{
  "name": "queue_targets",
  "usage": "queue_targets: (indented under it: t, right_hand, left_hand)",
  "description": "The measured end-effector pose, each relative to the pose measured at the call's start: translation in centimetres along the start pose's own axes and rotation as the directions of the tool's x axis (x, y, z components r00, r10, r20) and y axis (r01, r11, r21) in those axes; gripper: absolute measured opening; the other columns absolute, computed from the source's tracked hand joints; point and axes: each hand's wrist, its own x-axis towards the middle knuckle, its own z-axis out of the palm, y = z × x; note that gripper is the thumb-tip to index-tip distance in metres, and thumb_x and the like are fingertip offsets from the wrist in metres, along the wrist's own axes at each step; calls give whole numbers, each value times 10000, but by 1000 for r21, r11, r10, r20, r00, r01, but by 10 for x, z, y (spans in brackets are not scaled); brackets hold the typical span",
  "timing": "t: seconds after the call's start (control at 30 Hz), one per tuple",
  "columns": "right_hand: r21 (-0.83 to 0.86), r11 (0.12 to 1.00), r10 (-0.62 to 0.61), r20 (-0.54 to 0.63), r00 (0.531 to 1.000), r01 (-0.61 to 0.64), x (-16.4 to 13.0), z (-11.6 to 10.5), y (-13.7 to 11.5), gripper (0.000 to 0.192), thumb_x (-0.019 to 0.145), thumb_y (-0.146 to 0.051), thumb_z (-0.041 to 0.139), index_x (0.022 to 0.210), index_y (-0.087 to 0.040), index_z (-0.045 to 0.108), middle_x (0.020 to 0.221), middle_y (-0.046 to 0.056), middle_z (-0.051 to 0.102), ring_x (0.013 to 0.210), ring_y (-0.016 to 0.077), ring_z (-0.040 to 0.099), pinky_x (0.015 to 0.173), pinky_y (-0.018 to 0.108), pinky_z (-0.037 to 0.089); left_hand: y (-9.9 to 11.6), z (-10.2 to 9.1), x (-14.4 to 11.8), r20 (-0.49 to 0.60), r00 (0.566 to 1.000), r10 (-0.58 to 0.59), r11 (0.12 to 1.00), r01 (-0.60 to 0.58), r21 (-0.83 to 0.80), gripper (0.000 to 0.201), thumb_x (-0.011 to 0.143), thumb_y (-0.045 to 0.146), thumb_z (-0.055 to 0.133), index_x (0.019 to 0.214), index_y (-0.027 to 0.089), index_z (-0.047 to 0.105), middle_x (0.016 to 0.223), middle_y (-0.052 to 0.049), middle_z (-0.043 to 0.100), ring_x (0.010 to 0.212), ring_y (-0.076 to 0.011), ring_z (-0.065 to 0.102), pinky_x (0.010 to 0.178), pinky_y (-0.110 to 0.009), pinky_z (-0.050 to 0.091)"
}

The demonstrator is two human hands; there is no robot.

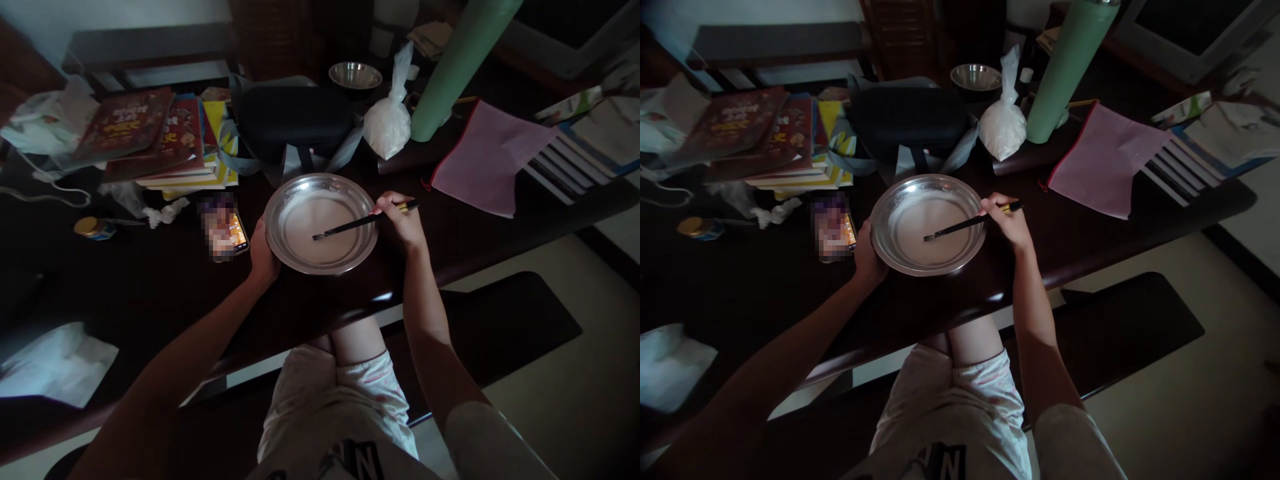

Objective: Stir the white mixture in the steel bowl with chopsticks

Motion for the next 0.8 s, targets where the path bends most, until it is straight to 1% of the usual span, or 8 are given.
queue_targets:
  t: [0.1,0.2,0.3,0.37,0.53,0.63,0.7,0.8]
  right_hand:
    - [-39,999,-6,-12,1000,6,0,0,-1,813,826,-1095,936,701,-313,753,679,-20,725,756,223,790,836,427,697]
    - [-27,1000,-10,-73,997,8,0,-1,-1,834,841,-1102,915,670,-312,711,667,-16,702,738,224,783,800,420,677]
    - [-7,1000,0,-7,1000,0,0,-1,-1,799,836,-1065,956,677,-310,748,669,-18,698,694,209,756,799,420,684]
    - [-10,1000,1,20,1000,-1,1,-1,-1,786,815,-1062,974,696,-312,774,689,-15,726,717,212,767,814,419,690]
    - [-10,1000,7,-77,997,-8,0,-1,0,833,821,-1098,933,674,-311,700,675,-20,723,727,220,780,781,409,674]
    - [-8,1000,13,-1,1000,-13,0,-1,-1,810,819,-1082,951,686,-314,732,668,-27,712,701,215,773,789,418,689]
    - [-21,1000,8,26,1000,-7,1,-1,-2,796,812,-1082,959,706,-318,757,679,-26,721,728,220,788,816,423,704]
    - [-27,1000,8,-41,999,-9,0,-2,-3,825,817,-1105,931,689,-318,720,667,-25,701,731,223,786,810,421,697]
  left_hand:
    - [1,2,-1,-25,999,-44,998,43,-40,485,1137,762,814,1184,296,940,1291,-53,980,1407,-321,882,1308,-437,687]
    - [2,3,-1,-19,999,-49,998,49,-41,470,1139,753,821,1185,302,945,1305,-51,982,1395,-307,884,1307,-431,686]
    - [3,4,-2,-53,995,-79,994,75,-76,452,1142,733,826,1185,302,953,1315,-50,991,1376,-303,891,1298,-419,692]
    - [4,5,-3,-73,993,-90,993,83,-89,440,1150,715,817,1207,301,956,1310,-46,996,1368,-300,893,1295,-418,695]
    - [3,4,-2,-35,996,-80,995,78,-69,471,1136,750,815,1192,299,935,1312,-56,987,1418,-316,884,1323,-444,689]
    - [1,4,-1,-29,997,-74,995,72,-74,503,1105,795,841,1165,302,922,1297,-72,984,1438,-354,882,1312,-477,711]
    - [1,4,0,-43,997,-71,995,68,-76,505,1095,800,848,1158,305,923,1289,-69,984,1437,-355,881,1306,-475,715]
    - [1,4,-1,-49,996,-71,995,67,-76,487,1109,776,839,1168,302,930,1301,-61,984,1430,-330,883,1315,-452,704]
